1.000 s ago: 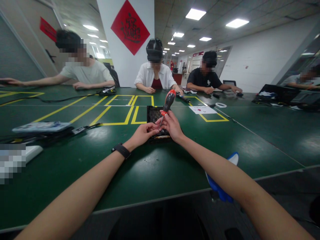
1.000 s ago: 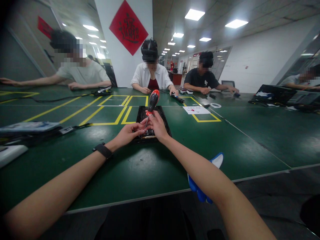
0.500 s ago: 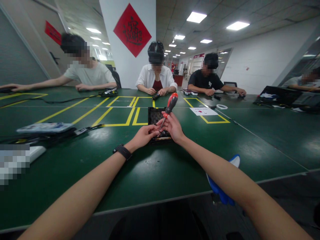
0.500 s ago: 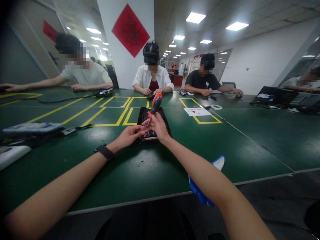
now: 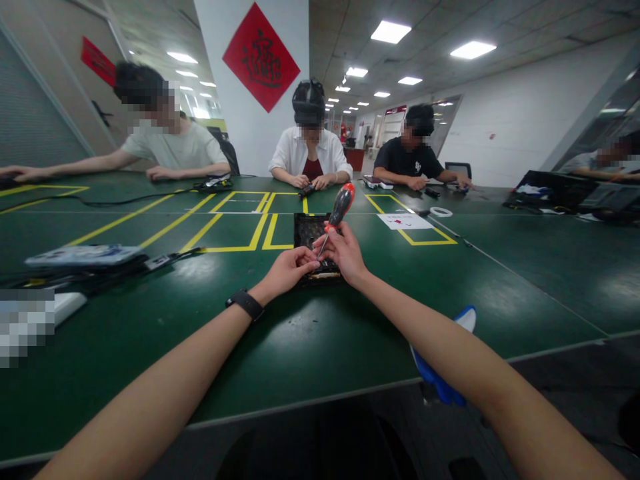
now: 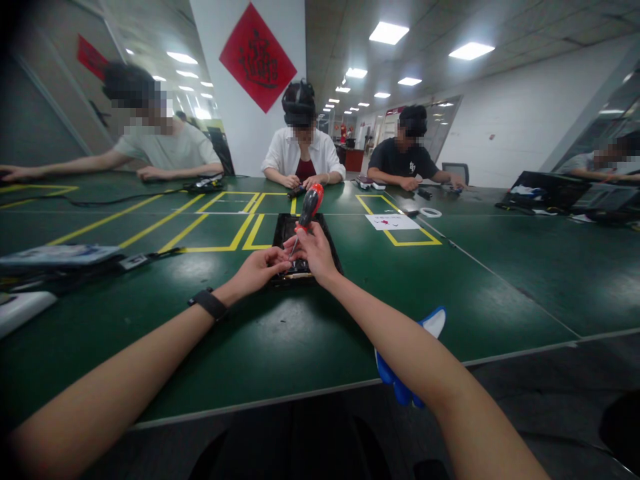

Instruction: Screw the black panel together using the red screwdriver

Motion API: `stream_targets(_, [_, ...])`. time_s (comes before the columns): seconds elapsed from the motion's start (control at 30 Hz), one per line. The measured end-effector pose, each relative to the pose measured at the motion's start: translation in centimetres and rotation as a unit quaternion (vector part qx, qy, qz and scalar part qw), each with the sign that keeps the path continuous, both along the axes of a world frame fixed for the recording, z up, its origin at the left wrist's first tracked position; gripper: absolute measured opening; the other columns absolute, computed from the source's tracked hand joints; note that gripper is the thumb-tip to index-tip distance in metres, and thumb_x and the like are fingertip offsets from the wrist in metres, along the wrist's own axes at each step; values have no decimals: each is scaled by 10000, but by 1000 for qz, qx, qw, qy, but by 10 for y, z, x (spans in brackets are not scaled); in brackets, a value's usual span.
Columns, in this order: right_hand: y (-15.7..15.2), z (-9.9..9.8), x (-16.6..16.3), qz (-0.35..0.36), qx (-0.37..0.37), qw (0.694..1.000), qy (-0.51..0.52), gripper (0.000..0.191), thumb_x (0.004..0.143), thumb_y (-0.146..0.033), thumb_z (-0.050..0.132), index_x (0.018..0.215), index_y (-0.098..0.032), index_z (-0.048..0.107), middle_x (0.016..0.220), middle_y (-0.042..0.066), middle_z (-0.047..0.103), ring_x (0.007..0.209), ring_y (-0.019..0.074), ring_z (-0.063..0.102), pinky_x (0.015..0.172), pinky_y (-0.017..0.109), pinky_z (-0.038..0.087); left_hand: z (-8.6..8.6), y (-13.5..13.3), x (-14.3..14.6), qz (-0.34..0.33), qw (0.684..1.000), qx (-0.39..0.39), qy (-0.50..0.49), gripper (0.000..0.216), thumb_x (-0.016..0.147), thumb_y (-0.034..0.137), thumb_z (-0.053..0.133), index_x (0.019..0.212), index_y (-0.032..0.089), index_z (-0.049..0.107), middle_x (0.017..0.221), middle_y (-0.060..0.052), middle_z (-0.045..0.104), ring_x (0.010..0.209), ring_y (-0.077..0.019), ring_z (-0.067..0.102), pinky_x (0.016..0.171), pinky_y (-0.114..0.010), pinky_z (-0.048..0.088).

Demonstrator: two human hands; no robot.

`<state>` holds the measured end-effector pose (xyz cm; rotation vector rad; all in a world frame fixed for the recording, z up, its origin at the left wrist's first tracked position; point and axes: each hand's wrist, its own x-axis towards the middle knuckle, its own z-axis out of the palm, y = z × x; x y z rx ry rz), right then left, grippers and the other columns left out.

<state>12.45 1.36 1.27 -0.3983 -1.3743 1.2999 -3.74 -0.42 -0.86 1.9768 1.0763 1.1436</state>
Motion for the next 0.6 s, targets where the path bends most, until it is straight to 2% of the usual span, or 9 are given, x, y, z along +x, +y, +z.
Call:
stream_targets(0.23, [1,1,0,4,-16,1000,6,348,857,-481,435,1079,-214,418,729,4,644,598,120,620,499,226,505,0,-1,-2,-31,1000,-4,1,284,797,417,548,829,139,592,731,-27,633,651,-130,556,635,-245,422])
stream_targets(0.4, [2,-1,0,1,-19,1000,4,304,875,-437,414,1075,-208,430,724,7,645,598,120,619,499,225,506,1,-3,-2,-41,999,1,-7,265,819,397,527,825,142,597,762,-31,647,702,-130,574,696,-253,441])
stream_targets(0.6, [3,-2,0,-11,-13,1000,9,321,854,-438,479,1084,-217,447,709,-13,627,581,101,608,505,209,508,1,-3,1,-12,1000,-6,-13,274,780,397,587,892,147,587,736,-8,617,627,-107,524,620,-231,413])
